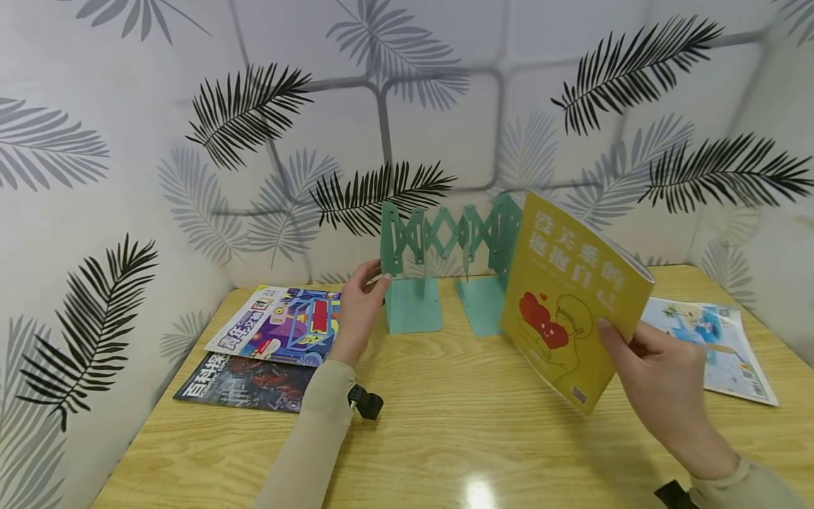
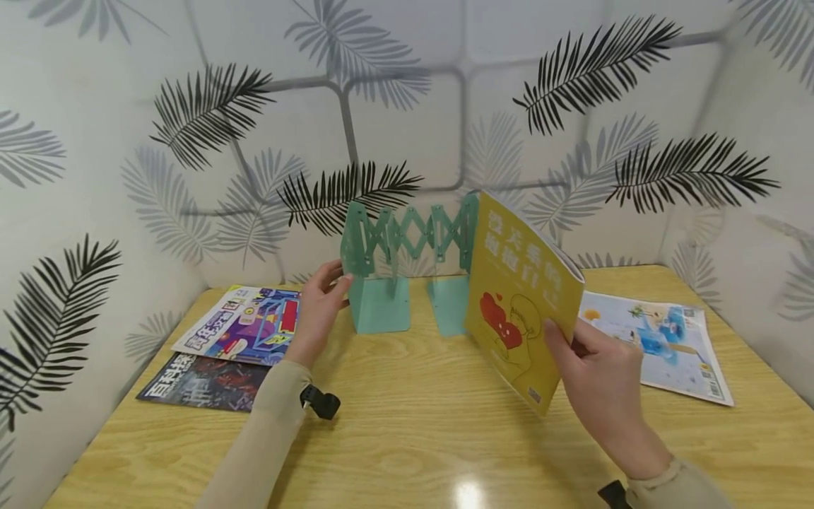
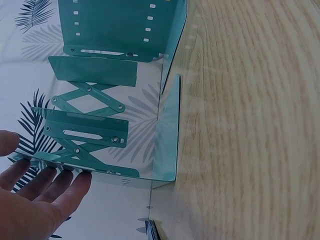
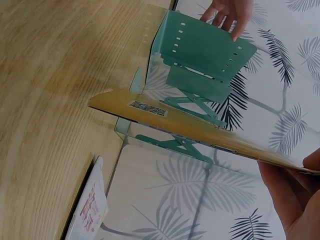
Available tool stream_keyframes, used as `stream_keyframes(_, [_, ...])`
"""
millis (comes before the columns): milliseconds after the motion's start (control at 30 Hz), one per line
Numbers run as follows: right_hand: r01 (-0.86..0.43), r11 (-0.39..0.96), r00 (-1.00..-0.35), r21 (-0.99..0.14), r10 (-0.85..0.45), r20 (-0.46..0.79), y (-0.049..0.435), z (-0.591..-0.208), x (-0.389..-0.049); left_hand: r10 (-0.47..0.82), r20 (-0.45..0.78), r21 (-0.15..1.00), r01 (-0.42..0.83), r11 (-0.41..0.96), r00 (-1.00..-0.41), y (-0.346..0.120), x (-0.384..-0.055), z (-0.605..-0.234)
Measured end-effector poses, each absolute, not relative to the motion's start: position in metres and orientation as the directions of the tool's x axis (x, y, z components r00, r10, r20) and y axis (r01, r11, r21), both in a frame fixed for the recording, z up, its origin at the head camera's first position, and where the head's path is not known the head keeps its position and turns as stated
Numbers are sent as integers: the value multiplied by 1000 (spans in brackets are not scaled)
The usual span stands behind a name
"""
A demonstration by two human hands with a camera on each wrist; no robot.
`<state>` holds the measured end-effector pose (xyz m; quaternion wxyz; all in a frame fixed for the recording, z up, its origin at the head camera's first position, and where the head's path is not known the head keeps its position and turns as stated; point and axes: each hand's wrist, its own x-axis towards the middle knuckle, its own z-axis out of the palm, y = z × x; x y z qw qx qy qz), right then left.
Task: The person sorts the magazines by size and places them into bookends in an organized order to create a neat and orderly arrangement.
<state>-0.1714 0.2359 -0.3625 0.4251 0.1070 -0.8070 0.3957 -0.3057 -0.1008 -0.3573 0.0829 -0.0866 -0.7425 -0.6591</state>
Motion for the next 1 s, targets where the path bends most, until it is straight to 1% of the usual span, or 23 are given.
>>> stream_keyframes(67, [-497,664,-625,-559,173,761,234,-363,-175,18,234,965,234,116,-972,-101,-307,-358])
stream_keyframes(300, [-487,639,-649,-595,191,736,229,-365,-189,2,268,957,267,113,-963,-104,-333,-388])
stream_keyframes(567, [-485,623,-649,-614,214,730,226,-368,-204,17,244,963,244,111,-970,-106,-332,-385])
stream_keyframes(800, [-486,579,-672,-654,230,704,221,-368,-212,17,240,962,240,127,-971,-101,-309,-361])
stream_keyframes(1000, [-458,605,-676,-651,238,697,219,-367,-219,22,242,964,243,107,-970,-105,-328,-380])
